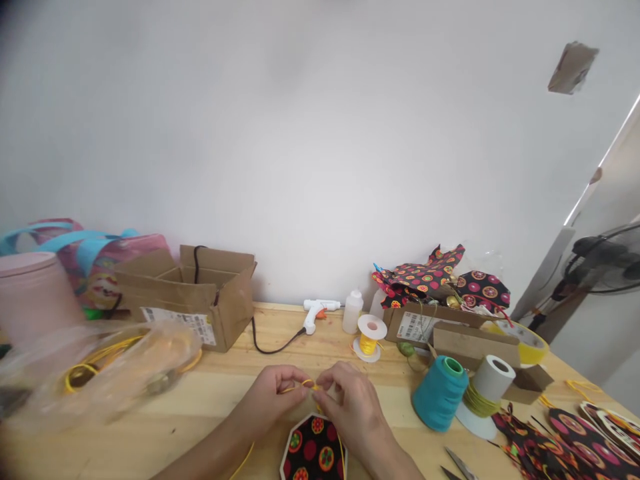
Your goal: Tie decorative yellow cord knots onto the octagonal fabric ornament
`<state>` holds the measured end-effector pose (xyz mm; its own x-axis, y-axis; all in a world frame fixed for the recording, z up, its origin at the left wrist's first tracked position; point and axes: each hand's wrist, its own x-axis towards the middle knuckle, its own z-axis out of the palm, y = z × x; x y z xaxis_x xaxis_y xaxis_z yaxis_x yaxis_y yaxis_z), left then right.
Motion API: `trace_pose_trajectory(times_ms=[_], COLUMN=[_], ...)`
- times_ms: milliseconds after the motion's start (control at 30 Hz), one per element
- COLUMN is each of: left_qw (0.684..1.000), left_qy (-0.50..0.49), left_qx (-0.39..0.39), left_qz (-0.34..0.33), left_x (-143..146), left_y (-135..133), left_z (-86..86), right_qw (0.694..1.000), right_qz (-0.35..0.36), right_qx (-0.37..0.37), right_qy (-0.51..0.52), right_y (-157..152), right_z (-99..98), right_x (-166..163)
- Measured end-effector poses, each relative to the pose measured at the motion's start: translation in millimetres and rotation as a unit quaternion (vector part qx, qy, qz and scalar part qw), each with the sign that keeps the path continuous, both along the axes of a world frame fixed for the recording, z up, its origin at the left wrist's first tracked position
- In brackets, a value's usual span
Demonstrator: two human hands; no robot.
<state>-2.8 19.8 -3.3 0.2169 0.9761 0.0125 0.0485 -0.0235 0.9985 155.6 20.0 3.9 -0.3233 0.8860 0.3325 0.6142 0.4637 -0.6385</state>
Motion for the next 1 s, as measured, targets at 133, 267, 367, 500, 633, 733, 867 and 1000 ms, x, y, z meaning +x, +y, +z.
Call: trace_pose_trajectory(times_ms=[133, 267, 367, 500, 633, 733, 867, 1000], left_qw=[1.000, 0.998, 0.997, 0.997, 0.995, 0.994, 0.994, 0.995], left_qy=[0.021, 0.058, 0.057, 0.062, 0.084, 0.090, 0.095, 0.085], left_qx=[0.006, 0.022, 0.039, 0.047, 0.028, 0.016, 0.000, -0.002], left_qz=[0.002, 0.028, 0.020, -0.011, 0.040, 0.051, 0.058, 0.055], left_x=[0.3, -0.7, -1.3, -0.5, 0.7, 1.2, 1.5, 1.6], left_y=[-1.1, -0.9, 0.1, 1.1, 2.4, 3.8, 4.4, 3.3], left_z=[2.8, 2.5, 2.3, 3.0, 0.1, -3.4, -5.8, -4.7], right_qw=[1.000, 0.999, 0.998, 0.995, 0.997, 0.998, 0.996, 0.992], right_qz=[0.004, 0.012, 0.006, 0.003, -0.001, -0.006, -0.023, -0.049], right_qx=[0.005, -0.023, -0.045, -0.063, -0.050, -0.040, -0.043, -0.042], right_qy=[-0.008, 0.018, 0.053, 0.078, 0.066, 0.053, 0.070, 0.111], right_y=[-1.1, 1.4, 3.4, 4.2, 2.9, 2.2, 3.9, 8.7], right_z=[1.4, -3.0, -7.3, -9.7, -6.0, -3.4, -6.6, -11.2], right_x=[-1.5, -1.7, -2.3, -2.9, -2.4, -1.6, 0.5, 3.4])
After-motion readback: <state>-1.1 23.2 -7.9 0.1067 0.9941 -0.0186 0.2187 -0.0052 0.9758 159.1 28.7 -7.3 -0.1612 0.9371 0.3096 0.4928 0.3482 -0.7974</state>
